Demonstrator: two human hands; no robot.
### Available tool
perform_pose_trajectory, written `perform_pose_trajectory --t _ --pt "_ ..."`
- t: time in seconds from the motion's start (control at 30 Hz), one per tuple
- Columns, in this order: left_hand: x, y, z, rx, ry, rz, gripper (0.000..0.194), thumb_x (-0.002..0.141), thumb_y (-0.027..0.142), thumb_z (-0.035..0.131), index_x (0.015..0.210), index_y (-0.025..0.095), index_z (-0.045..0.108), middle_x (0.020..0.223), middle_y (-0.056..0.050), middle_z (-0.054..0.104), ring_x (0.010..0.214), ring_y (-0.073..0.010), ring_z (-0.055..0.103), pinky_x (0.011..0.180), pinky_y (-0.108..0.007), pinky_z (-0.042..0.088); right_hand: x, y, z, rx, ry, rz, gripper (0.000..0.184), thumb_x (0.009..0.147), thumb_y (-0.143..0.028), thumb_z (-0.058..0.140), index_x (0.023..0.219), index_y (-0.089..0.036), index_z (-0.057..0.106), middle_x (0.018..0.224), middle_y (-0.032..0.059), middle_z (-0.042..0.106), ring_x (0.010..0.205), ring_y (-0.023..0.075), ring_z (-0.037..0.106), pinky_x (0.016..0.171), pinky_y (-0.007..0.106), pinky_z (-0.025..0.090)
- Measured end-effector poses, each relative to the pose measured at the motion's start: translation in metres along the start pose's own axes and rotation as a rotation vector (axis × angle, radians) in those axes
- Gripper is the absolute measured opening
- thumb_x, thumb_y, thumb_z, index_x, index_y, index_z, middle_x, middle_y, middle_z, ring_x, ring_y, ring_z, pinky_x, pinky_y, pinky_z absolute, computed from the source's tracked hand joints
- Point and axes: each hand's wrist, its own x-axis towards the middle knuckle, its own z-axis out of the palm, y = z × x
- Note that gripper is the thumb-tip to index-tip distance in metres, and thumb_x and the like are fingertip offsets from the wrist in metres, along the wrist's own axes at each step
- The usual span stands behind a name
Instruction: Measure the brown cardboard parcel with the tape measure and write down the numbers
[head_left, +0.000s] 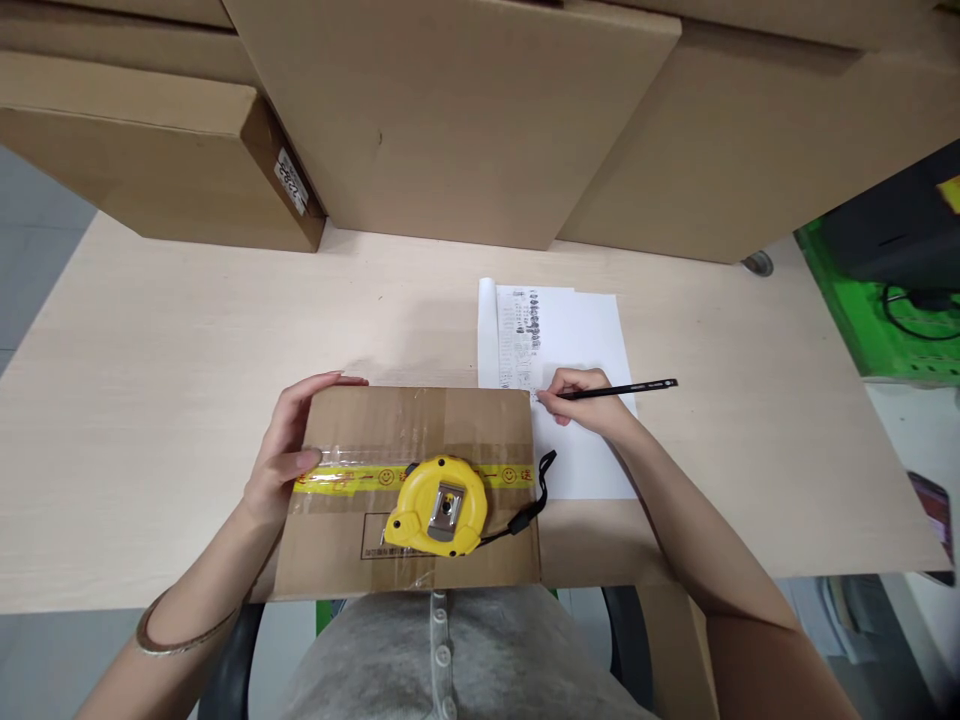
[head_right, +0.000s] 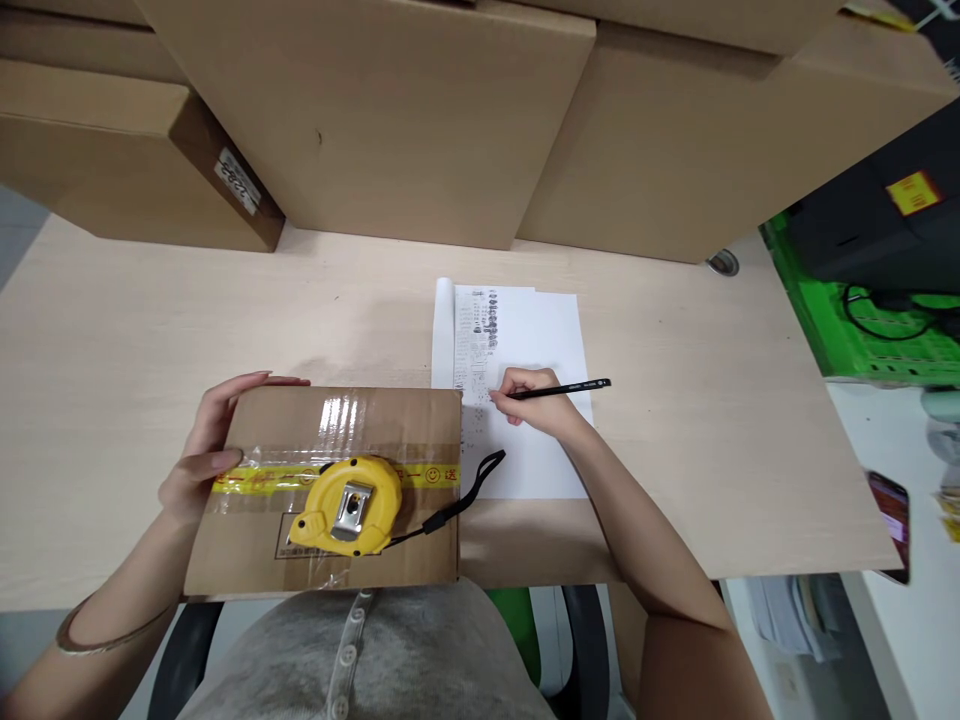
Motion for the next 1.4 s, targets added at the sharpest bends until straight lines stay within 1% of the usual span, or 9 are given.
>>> perform_pose_trajectory --t 0.1,0.23,0.33,0.5,0.7,1.0,1.27,1.4 --pt "-0.0005 -0.0001 -0.0001 0.002 -0.002 -0.006 0.062 0.072 0.036 0.073 0.134 0.028 0.069 0.135 -0.007 0.073 0.129 -0.0354 0.059 0.102 -0.047 0.047 0.0005 -0.0006 0.0003 0.007 0.006 0.006 0.049 0.074 -0.058 0.086 0.06 -0.022 0.057 0.05 -0.0004 0.061 0.043 0.0128 0.056 0.041 0.025 0.046" --pt "-0.0003 -0.0002 -0.0005 -0.004 -0.004 -0.002 0.062 0.073 0.038 0.074 0.134 0.028 0.069 0.135 -0.006 0.073 0.127 -0.0339 0.059 0.1 -0.044 0.048 0.0013 -0.0005 0.0001 0.025 0.021 0.007 0.05 0.074 -0.061 0.085 0.061 -0.023 0.056 0.053 0.0009 0.064 0.044 0.0128 0.058 0.043 0.026 0.048" --pt "0.0 -0.0006 -0.001 0.007 -0.012 0.006 0.062 0.073 0.038 0.074 0.134 0.028 0.069 0.135 -0.006 0.073 0.128 -0.0346 0.059 0.101 -0.045 0.046 0.0012 0.0002 0.0005 0.026 0.014 0.0 0.05 0.075 -0.061 0.085 0.061 -0.022 0.057 0.053 0.0011 0.065 0.045 0.0131 0.058 0.045 0.026 0.048" --pt "-0.0002 -0.0006 -0.0002 -0.013 -0.015 0.005 0.062 0.073 0.038 0.074 0.134 0.028 0.069 0.135 -0.006 0.073 0.127 -0.0335 0.059 0.1 -0.044 0.046 0.0008 0.0014 0.0012 0.012 -0.001 -0.015 0.049 0.076 -0.06 0.085 0.061 -0.022 0.058 0.051 0.0007 0.063 0.045 0.0135 0.057 0.046 0.027 0.047" --pt "-0.0005 -0.0005 0.0006 -0.004 0.01 -0.002 0.062 0.072 0.038 0.074 0.133 0.028 0.07 0.134 -0.006 0.074 0.128 -0.0347 0.059 0.101 -0.045 0.047 0.0011 0.0013 0.0014 0.005 -0.007 -0.023 0.049 0.077 -0.06 0.084 0.061 -0.022 0.058 0.052 0.0005 0.063 0.045 0.0135 0.057 0.046 0.027 0.046" --pt "-0.001 -0.0012 -0.0002 0.003 -0.003 0.003 0.062 0.074 0.04 0.073 0.134 0.027 0.068 0.135 -0.008 0.072 0.129 -0.0366 0.059 0.102 -0.048 0.047 0.0007 0.0003 0.0018 0.0 -0.007 -0.026 0.049 0.077 -0.061 0.083 0.061 -0.023 0.057 0.051 0.0003 0.062 0.045 0.0132 0.055 0.046 0.027 0.046" --pt "0.0 -0.0008 -0.0006 0.003 -0.02 0.001 0.061 0.075 0.039 0.074 0.135 0.028 0.067 0.135 -0.007 0.072 0.128 -0.0346 0.058 0.101 -0.045 0.046 0.0007 0.0011 -0.0005 -0.004 -0.017 -0.024 0.048 0.078 -0.059 0.083 0.061 -0.023 0.057 0.052 0.0004 0.063 0.044 0.0129 0.056 0.045 0.027 0.045" --pt "0.0008 -0.0001 -0.0006 0.008 -0.02 0.005 0.062 0.073 0.038 0.075 0.134 0.028 0.068 0.133 -0.007 0.073 0.129 -0.036 0.059 0.102 -0.047 0.047 0.0008 -0.0011 -0.0007 -0.017 -0.028 -0.022 0.047 0.077 -0.058 0.084 0.061 -0.022 0.058 0.05 0.0001 0.062 0.043 0.013 0.055 0.043 0.026 0.044"
